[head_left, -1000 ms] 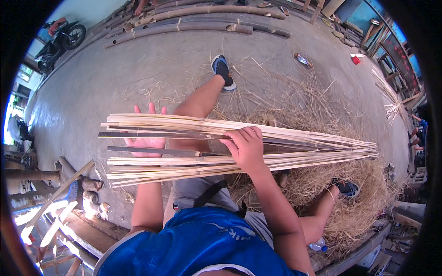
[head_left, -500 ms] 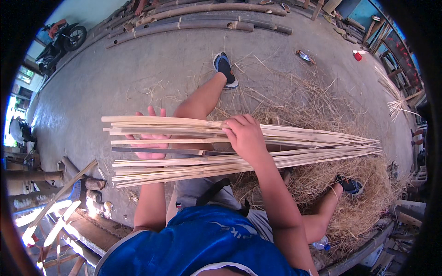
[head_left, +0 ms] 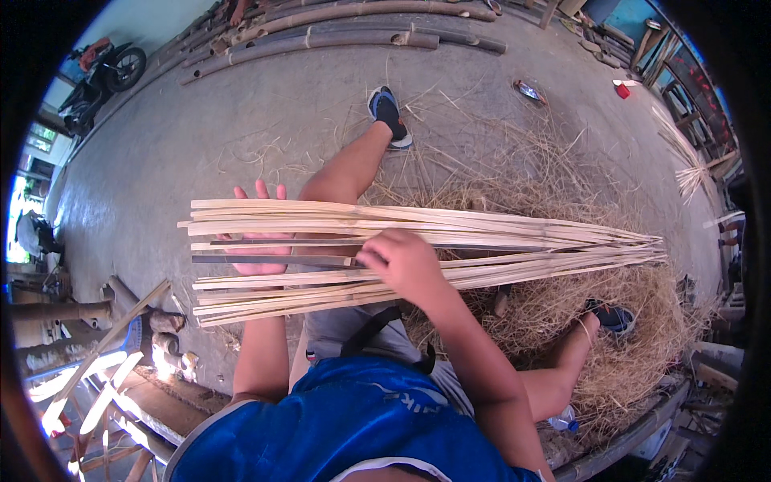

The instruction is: The person splits bamboo strips using a knife and wooden block, then gathers and aligns the strips into a bundle. They stand and place the bundle upright against a rack.

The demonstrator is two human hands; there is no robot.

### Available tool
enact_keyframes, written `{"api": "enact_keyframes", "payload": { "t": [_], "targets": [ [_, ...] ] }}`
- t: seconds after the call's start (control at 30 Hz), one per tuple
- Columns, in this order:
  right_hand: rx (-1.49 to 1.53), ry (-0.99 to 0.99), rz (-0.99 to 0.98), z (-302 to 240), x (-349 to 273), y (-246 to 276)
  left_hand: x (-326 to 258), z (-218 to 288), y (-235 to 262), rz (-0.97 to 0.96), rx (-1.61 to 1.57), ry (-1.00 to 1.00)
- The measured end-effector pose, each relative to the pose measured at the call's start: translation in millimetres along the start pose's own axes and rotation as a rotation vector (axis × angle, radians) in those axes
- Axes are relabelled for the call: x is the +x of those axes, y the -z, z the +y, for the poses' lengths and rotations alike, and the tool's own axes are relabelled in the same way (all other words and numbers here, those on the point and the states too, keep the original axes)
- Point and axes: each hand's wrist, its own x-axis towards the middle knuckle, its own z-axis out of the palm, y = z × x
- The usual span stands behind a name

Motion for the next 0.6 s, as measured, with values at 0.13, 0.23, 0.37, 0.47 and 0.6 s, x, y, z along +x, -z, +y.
{"api": "enact_keyframes", "payload": {
  "t": [0.13,0.23,0.37,0.47,0.6],
  "targets": [
    [-0.066,0.019,-0.121,-9,-8,-7,0,-1,-2,0.048,0.028,-0.01],
    [0.017,-0.003,-0.156,-9,-8,-4,-1,-2,-1,0.01,0.024,-0.018],
    [0.053,0.056,-0.112,-11,-8,-5,-3,-1,6,-0.039,0.044,-0.015],
    [0.136,0.061,-0.072,-14,-14,-10,-2,1,11,-0.055,0.088,-0.005],
    [0.259,0.077,-0.229,-8,-20,-15,0,2,12,0.002,0.032,-0.006]
  ]
}}
